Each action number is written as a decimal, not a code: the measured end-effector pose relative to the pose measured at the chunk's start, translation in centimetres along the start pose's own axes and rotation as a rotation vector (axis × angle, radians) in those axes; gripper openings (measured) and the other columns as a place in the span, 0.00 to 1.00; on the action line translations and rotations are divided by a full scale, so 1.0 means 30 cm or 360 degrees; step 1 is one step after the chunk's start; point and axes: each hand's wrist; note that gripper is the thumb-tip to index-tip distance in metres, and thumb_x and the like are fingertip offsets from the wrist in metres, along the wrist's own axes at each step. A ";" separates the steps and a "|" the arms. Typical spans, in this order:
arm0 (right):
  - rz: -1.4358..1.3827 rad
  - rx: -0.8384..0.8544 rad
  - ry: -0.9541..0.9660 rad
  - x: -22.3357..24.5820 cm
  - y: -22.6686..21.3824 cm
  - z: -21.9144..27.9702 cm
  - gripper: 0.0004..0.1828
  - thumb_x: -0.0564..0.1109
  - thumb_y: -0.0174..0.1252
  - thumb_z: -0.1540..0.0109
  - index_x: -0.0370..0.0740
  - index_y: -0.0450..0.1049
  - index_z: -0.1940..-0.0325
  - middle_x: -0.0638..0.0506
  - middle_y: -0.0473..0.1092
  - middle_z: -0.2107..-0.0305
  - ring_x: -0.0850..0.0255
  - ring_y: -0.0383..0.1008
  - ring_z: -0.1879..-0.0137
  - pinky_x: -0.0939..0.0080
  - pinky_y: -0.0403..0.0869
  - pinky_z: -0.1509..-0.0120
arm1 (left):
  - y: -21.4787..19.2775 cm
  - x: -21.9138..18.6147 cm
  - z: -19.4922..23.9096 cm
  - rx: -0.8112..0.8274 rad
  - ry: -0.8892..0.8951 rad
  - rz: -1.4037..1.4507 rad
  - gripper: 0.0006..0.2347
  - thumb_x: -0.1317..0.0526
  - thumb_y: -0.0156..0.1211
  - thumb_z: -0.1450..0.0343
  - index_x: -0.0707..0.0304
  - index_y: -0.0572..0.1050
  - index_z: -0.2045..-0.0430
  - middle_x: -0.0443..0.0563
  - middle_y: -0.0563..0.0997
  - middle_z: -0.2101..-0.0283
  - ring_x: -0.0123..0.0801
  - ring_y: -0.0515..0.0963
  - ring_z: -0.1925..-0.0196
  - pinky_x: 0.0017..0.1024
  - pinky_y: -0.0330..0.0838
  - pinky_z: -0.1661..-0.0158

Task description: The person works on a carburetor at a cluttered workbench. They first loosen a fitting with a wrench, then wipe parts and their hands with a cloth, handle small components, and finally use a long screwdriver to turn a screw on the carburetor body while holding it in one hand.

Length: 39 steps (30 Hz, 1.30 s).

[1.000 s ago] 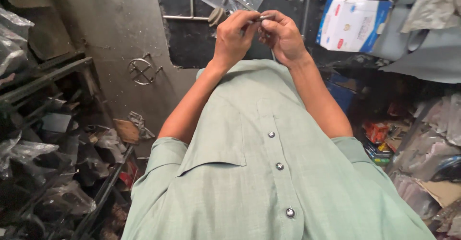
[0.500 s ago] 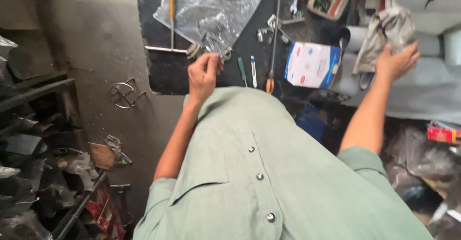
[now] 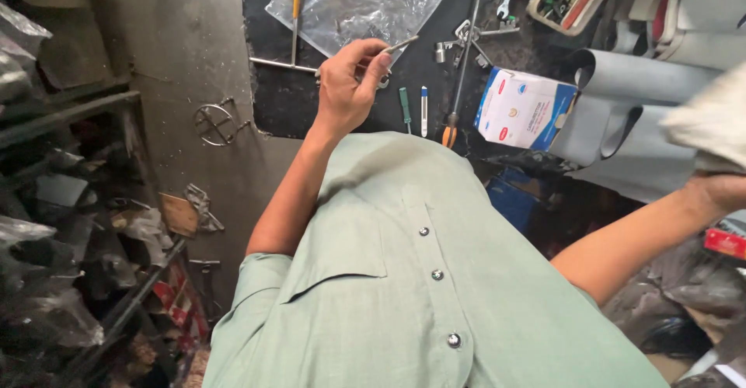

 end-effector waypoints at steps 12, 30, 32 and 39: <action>-0.0441 0.1389 -0.0907 1.092 0.769 0.396 0.23 0.34 0.71 0.40 0.30 0.72 0.42 0.38 0.73 0.52 0.44 0.76 0.49 0.49 0.77 0.43 | -0.142 -0.202 0.132 0.0368 0.0946 -0.0594 0.10 0.72 0.64 0.28 0.68 0.74 0.55 0.56 0.79 0.59 0.48 0.82 0.58 0.38 0.77 0.57; -0.0292 0.1345 -0.1136 1.266 0.925 0.568 0.08 0.46 0.61 0.35 0.37 0.75 0.60 0.47 0.71 0.71 0.50 0.72 0.65 0.53 0.70 0.61 | -0.318 0.032 0.186 0.0650 0.0592 -0.0401 0.09 0.60 0.52 0.21 0.61 0.72 0.70 0.51 0.75 0.74 0.42 0.76 0.73 0.33 0.67 0.71; 0.0398 0.1169 -0.1851 1.248 0.934 0.526 0.07 0.41 0.61 0.37 0.34 0.78 0.58 0.49 0.72 0.72 0.55 0.73 0.67 0.54 0.70 0.63 | -0.270 0.097 0.170 0.0645 -0.0317 0.0019 0.16 0.55 0.47 0.18 0.64 0.73 0.74 0.55 0.74 0.79 0.44 0.72 0.78 0.34 0.63 0.74; 0.0010 0.1475 -0.0630 1.245 0.979 0.543 0.14 0.51 0.59 0.33 0.38 0.77 0.64 0.48 0.72 0.72 0.54 0.73 0.65 0.56 0.71 0.60 | -0.335 0.021 0.085 0.0656 -0.0007 -0.0025 0.17 0.57 0.48 0.17 0.66 0.71 0.76 0.57 0.72 0.79 0.50 0.69 0.76 0.38 0.63 0.73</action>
Point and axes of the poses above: each hand's wrist, its own z-axis away from the middle knuckle, its own y-axis out of the palm, x = y × z
